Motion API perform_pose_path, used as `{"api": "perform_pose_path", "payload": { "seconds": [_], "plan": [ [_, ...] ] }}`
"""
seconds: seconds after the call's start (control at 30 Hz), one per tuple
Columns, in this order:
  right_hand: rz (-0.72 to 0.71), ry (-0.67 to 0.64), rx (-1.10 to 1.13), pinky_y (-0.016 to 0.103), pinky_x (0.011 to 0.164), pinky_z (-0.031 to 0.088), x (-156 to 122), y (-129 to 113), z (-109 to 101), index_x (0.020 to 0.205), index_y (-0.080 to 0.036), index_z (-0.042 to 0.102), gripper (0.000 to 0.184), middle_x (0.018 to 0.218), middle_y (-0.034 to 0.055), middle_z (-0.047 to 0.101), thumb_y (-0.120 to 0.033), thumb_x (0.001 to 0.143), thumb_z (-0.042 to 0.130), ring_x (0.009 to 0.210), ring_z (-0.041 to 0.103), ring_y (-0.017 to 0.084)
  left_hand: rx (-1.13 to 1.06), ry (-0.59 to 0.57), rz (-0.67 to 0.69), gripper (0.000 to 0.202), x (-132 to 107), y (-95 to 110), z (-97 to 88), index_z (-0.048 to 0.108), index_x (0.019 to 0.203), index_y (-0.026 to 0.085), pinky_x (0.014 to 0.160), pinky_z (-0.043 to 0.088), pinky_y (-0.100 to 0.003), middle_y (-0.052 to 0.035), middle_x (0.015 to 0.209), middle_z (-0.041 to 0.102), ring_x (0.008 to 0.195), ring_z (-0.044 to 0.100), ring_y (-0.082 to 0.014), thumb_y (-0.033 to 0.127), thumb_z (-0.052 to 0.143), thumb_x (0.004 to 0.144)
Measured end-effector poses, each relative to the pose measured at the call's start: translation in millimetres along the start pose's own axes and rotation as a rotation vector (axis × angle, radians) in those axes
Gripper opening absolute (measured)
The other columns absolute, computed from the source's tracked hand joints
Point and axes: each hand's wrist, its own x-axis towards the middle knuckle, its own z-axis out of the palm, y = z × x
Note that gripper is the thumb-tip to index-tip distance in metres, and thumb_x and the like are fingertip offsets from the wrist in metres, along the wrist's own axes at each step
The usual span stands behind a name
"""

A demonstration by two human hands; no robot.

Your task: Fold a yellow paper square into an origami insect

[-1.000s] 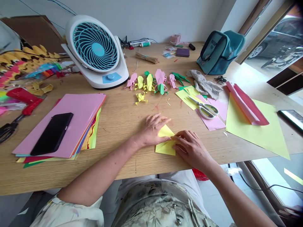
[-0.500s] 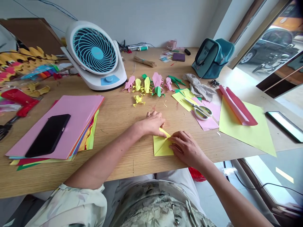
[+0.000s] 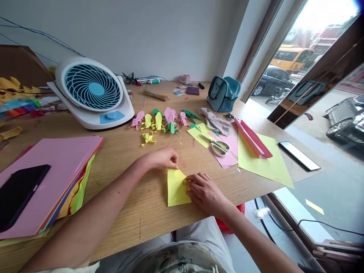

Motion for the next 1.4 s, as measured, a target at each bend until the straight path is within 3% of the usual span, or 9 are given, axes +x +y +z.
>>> {"api": "perform_pose_path", "payload": {
  "seconds": [0.2,0.3,0.47,0.83,1.1,1.4],
  "plan": [
    [-0.011,-0.015,-0.023,0.04,0.086,0.045,0,-1,0,0.102,-0.018,0.066,0.018,0.105,0.0113,0.067,-0.024,0.099,0.05,0.094,0.055,0.023,-0.278,0.273,-0.058,0.024,-7,-14,29.0,0.067,0.075,0.017,0.059,0.039,-0.024,-0.0011,0.068,0.065,0.067,0.058,-0.0164,0.04,0.069,0.068],
    [0.0,-0.006,-0.02,0.041,0.087,0.044,-2,-1,0,0.107,-0.017,0.066,0.019,0.112,0.0111,0.067,-0.021,0.099,0.049,0.096,0.055,0.024,-0.471,0.299,-0.08,0.032,-13,-19,47.2,0.063,0.089,0.015,0.063,0.046,-0.025,-0.0021,0.076,0.069,0.071,0.063,-0.016,0.04,0.069,0.069],
    [0.002,-0.01,0.015,0.043,0.088,0.046,-3,-1,-2,0.115,-0.018,0.064,0.022,0.116,0.012,0.066,-0.02,0.099,0.05,0.1,0.056,0.025,-0.647,0.33,-0.072,0.03,-18,-18,63.2,0.06,0.082,0.015,0.069,0.051,-0.027,-0.0033,0.081,0.07,0.076,0.065,-0.0164,0.04,0.071,0.068],
    [0.052,0.079,0.058,0.043,0.085,0.052,-3,0,1,0.105,-0.017,0.065,0.02,0.104,0.0124,0.065,-0.015,0.099,0.047,0.095,0.059,0.024,-0.575,0.462,-0.014,0.017,-26,-5,69.2,0.064,0.076,0.015,0.058,0.042,-0.02,0.0027,0.068,0.06,0.063,0.053,-0.0106,0.031,0.066,0.076],
    [0.059,0.134,0.07,0.04,0.083,0.054,-6,0,1,0.1,-0.017,0.066,0.02,0.099,0.0113,0.067,-0.012,0.099,0.047,0.092,0.061,0.022,-0.471,0.504,0.039,0.013,-33,10,70.8,0.068,0.085,0.015,0.061,0.047,-0.019,-0.0012,0.081,0.068,0.072,0.061,-0.0128,0.026,0.061,0.081],
    [0.102,0.147,-0.004,0.039,0.083,0.054,-9,0,3,0.11,-0.018,0.067,0.022,0.103,0.0121,0.065,-0.015,0.1,0.048,0.091,0.06,0.022,-0.35,0.542,0.09,0.006,-37,12,70.7,0.067,0.083,0.017,0.067,0.047,-0.022,-0.0015,0.09,0.07,0.08,0.061,-0.0137,0.018,0.061,0.081]
  ]
}}
